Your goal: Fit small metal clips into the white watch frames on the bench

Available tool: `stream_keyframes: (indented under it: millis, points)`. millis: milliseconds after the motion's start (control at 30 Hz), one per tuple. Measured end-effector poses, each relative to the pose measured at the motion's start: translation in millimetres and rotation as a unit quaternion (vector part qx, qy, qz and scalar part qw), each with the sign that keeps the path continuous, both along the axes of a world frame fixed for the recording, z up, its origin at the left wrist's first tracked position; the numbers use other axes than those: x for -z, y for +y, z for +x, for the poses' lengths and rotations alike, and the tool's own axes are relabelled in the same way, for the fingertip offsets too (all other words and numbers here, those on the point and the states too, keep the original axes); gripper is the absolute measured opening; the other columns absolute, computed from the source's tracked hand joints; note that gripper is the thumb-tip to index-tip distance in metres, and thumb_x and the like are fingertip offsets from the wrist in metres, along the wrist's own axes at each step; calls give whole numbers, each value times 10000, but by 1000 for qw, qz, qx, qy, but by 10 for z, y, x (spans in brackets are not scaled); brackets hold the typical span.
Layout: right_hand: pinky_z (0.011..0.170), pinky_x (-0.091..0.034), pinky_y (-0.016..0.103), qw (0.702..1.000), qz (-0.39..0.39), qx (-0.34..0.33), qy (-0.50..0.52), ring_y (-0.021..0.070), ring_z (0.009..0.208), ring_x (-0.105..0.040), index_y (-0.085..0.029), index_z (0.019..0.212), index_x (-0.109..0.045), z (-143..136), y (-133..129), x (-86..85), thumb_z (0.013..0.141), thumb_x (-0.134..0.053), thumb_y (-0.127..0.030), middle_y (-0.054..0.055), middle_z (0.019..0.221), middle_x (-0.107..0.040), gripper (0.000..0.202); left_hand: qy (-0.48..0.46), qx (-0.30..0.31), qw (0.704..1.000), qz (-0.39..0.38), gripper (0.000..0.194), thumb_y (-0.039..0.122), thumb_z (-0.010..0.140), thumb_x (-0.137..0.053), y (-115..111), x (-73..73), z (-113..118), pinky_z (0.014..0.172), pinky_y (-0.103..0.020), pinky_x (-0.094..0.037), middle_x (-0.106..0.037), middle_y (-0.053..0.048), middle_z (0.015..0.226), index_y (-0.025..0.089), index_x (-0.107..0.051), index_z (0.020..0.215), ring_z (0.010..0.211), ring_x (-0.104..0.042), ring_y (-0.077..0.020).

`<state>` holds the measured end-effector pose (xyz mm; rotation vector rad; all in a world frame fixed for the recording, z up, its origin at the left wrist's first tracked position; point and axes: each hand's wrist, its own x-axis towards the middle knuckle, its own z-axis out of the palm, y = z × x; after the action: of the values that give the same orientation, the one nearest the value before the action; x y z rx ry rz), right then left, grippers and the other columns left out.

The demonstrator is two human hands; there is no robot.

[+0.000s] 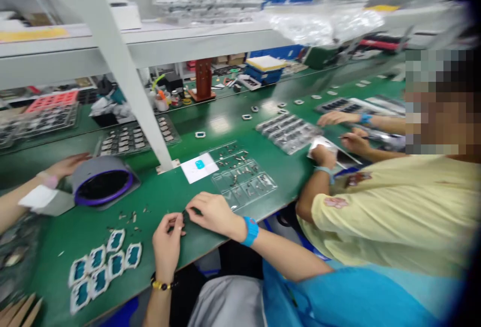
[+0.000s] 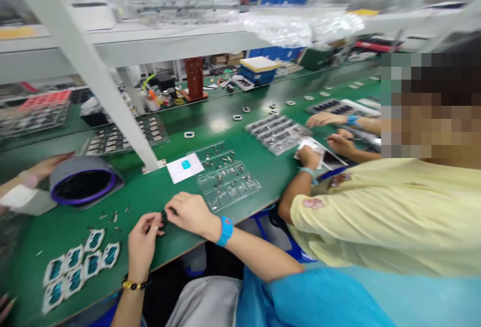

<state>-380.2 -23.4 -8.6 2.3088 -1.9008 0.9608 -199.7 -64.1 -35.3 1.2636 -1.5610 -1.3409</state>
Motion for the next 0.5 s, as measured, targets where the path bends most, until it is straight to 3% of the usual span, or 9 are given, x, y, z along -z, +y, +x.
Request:
stream_keyframes:
  millis: [200, 367, 500]
  points:
    - [794, -478, 271, 996, 54, 69, 32, 179, 906, -698, -231, 957, -749, -346, -231, -38, 987, -572, -250, 34, 969, -785, 180, -52, -7, 998, -21, 373, 540, 905, -639, 1, 69, 168, 628, -292, -596, -726, -66, 873, 194, -706, 1025, 763, -687, -194]
    - [795, -447, 296, 990, 72, 97, 73, 226, 989, -663, -205, 986, -761, -625, -690, 3, 1019, -485, -256, 87, 995, -766, 282, -160, -21, 980, -116, 264, 431, 958, -574, 2, 50, 359, 711, -317, -554, -733, -61, 902, 220, -690, 1065, 772, -689, -199]
    - [807, -438, 305, 984, 100, 92, 116, 249, 1003, -635, -143, 969, -764, -750, -1038, 23, 1027, -451, -244, 156, 997, -753, 334, -194, -35, 967, -164, 213, 379, 960, -562, -1, 58, 402, 728, -325, -536, -720, -50, 871, 223, -679, 1046, 762, -685, -205]
